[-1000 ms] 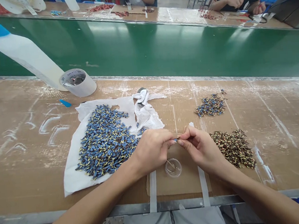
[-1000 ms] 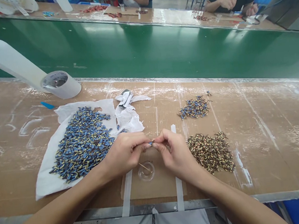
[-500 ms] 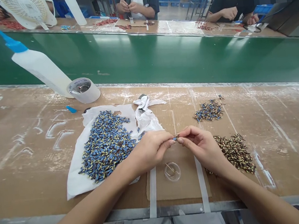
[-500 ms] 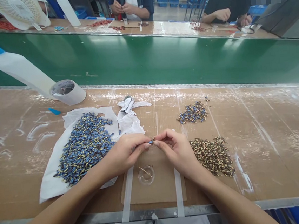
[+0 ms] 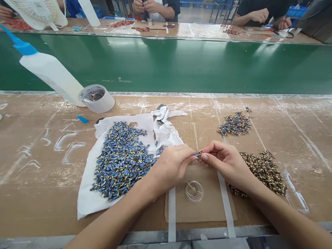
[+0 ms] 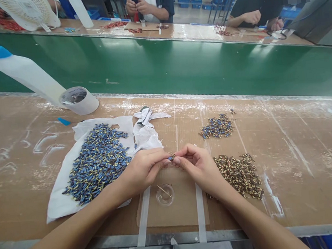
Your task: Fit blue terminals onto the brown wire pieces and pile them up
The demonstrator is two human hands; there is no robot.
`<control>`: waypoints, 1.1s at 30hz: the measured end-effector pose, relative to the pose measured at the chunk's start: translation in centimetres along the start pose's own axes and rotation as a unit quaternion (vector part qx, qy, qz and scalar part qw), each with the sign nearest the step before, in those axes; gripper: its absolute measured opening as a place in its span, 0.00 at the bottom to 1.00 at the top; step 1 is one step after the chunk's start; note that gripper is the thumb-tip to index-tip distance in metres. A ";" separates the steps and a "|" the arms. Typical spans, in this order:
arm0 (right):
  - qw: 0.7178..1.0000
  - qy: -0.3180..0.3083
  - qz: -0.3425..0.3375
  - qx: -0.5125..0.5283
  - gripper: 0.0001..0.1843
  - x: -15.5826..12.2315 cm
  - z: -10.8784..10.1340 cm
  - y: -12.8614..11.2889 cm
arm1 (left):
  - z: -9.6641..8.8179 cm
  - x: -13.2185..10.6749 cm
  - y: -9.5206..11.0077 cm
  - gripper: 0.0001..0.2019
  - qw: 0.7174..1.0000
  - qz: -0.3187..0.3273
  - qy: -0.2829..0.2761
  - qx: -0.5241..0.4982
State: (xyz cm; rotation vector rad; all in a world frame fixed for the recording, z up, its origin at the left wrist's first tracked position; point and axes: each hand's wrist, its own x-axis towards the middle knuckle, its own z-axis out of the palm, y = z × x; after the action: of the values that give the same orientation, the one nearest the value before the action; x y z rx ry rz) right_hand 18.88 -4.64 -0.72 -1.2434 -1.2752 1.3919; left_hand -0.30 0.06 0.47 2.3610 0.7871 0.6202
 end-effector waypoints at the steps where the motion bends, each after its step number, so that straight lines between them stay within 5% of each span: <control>1: 1.000 -0.002 -0.001 0.000 0.07 -0.1 0.1 0.1 | 0.0 0.0 0.0 0.10 1.000 0.001 -0.001 -0.002; 24: 0.981 -0.035 -0.072 -0.177 0.09 -0.4 0.7 1.4 | 0.9 -0.2 -0.2 0.12 0.996 -0.052 -0.073 -0.003; 33: 0.991 -0.063 -0.043 -0.111 0.08 0.1 0.6 1.5 | 0.4 -0.2 -0.5 0.11 0.994 -0.049 -0.094 -0.036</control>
State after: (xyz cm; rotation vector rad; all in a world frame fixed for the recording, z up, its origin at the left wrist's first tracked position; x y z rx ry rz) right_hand 18.29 -4.81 -2.21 -1.2462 -1.5891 1.3106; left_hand -0.42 0.10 -0.17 2.2618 0.7771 0.3738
